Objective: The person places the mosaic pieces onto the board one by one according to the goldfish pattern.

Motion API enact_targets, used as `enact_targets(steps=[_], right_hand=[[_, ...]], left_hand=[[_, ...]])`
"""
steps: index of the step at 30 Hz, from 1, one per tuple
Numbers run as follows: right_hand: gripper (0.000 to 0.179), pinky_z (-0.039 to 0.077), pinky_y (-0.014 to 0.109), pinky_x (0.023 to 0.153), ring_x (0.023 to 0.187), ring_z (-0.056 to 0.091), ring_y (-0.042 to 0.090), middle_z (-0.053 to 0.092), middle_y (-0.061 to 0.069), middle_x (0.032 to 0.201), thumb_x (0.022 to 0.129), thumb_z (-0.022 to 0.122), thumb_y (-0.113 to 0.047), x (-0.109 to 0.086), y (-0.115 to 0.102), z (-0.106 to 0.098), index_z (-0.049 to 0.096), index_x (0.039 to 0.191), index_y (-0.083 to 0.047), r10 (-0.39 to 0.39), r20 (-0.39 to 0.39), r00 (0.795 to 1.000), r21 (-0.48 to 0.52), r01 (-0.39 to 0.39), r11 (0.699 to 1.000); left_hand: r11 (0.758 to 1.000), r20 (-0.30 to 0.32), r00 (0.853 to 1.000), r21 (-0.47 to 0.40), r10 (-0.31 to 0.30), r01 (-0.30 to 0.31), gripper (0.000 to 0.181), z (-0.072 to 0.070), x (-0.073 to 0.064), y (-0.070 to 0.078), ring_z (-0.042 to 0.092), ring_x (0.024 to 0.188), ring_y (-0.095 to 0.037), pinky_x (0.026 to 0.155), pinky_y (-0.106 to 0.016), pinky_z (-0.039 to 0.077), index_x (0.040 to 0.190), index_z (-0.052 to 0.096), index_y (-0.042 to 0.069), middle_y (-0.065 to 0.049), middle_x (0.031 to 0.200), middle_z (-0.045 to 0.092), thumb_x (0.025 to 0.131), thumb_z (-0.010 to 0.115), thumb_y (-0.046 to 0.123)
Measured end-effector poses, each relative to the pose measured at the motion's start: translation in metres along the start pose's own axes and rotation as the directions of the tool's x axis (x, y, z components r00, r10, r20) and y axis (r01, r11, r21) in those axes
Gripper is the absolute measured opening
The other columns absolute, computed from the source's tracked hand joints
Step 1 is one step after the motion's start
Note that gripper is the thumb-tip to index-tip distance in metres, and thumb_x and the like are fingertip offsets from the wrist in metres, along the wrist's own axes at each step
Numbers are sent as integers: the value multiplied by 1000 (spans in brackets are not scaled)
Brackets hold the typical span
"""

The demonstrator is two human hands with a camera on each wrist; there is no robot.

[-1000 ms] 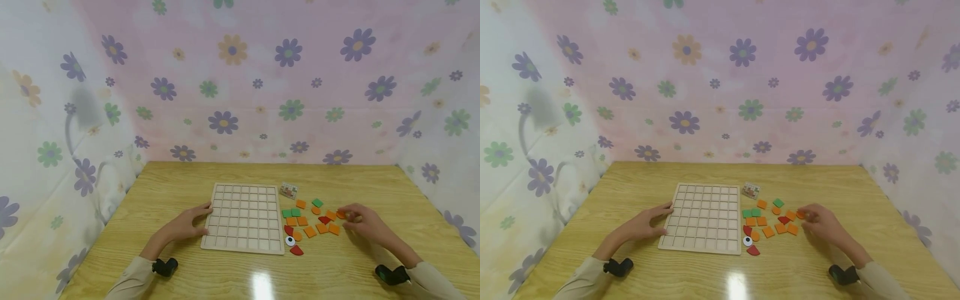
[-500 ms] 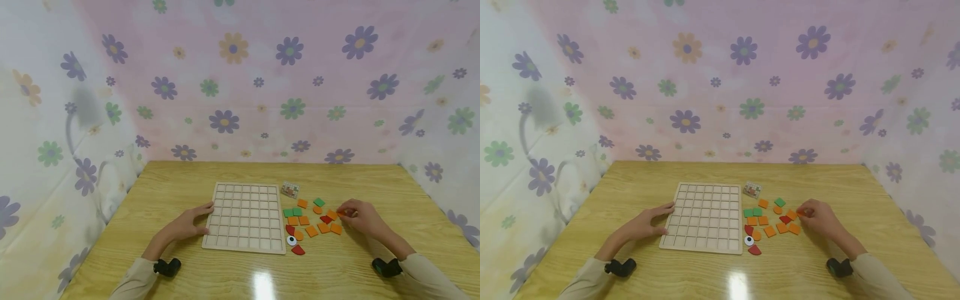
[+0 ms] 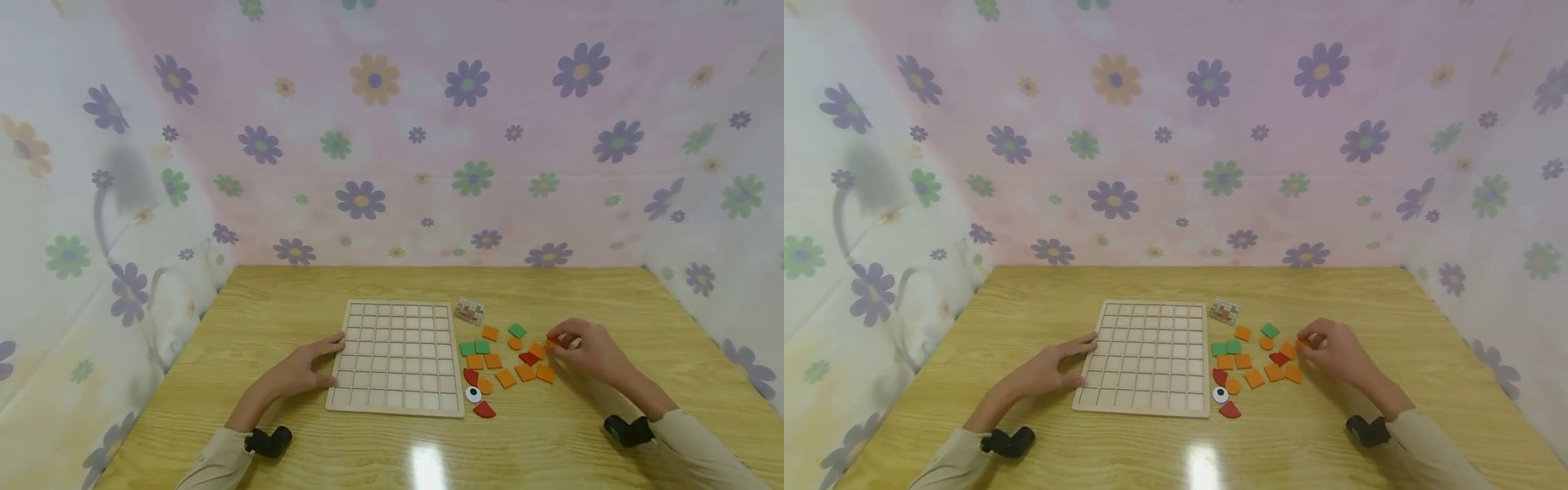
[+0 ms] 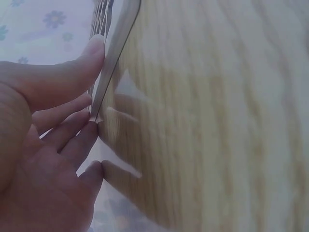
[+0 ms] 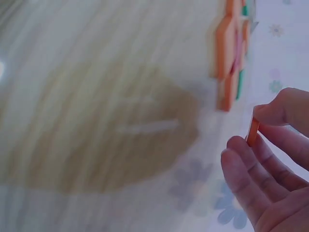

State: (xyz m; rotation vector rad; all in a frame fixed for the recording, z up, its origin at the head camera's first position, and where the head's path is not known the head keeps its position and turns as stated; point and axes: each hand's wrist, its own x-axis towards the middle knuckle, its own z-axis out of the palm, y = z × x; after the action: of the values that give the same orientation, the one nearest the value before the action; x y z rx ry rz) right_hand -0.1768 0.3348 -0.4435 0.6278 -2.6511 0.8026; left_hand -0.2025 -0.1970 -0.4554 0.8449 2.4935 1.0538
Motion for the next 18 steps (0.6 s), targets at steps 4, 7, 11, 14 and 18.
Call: enact_targets(steps=[4, 7, 11, 14, 18], right_hand=[[17, 52, 22, 53, 68, 58, 5, 66, 4, 87, 76, 75, 3, 12, -11, 3, 71, 90, -6, -45, -7, 999, 28, 45, 999], [15, 53, 23, 54, 69, 58, 5, 66, 4, 88, 78, 73, 2, 23, -22, 9, 71, 90, -7, -56, 6, 998, 85, 55, 995], [11, 53, 24, 54, 69, 58, 6, 65, 2, 89, 81, 71, 0, 35, -39, 19, 71, 90, -6, -60, 20, 998, 153, 57, 987], [9, 53, 24, 53, 68, 57, 7, 64, 3, 88, 82, 70, 1, 45, -51, 27, 71, 89, -4, -76, 26, 997, 195, 70, 978], [9, 53, 24, 55, 69, 58, 8, 64, 3, 87, 82, 70, 2, 57, -64, 38, 71, 89, -3, -98, 36, 995, 241, 87, 967]], left_hand=[[1000, -6, 1000, 2, 7, -7, 70, -2, -1, 0, 20, 139, -37, 105, -55, 29, 144, 38, 1, -11, 154, 24, 86, 70, 27], [1000, -12, 1000, 9, 10, -10, 71, -3, -2, 0, 21, 139, -38, 105, -55, 29, 143, 39, 1, -12, 154, 24, 86, 70, 28], [1000, -12, 1000, 10, 16, -16, 71, -3, -3, 0, 22, 138, -38, 104, -56, 30, 143, 39, 1, -13, 154, 25, 86, 70, 28], [1000, -10, 1000, 2, 17, -17, 71, -2, -2, 0, 21, 139, -38, 104, -56, 30, 143, 39, 1, -13, 154, 25, 86, 70, 28], [1000, -6, 1000, -2, 17, -17, 70, 0, -1, -1, 22, 139, -38, 104, -55, 30, 143, 39, 1, -13, 154, 25, 86, 70, 27]])
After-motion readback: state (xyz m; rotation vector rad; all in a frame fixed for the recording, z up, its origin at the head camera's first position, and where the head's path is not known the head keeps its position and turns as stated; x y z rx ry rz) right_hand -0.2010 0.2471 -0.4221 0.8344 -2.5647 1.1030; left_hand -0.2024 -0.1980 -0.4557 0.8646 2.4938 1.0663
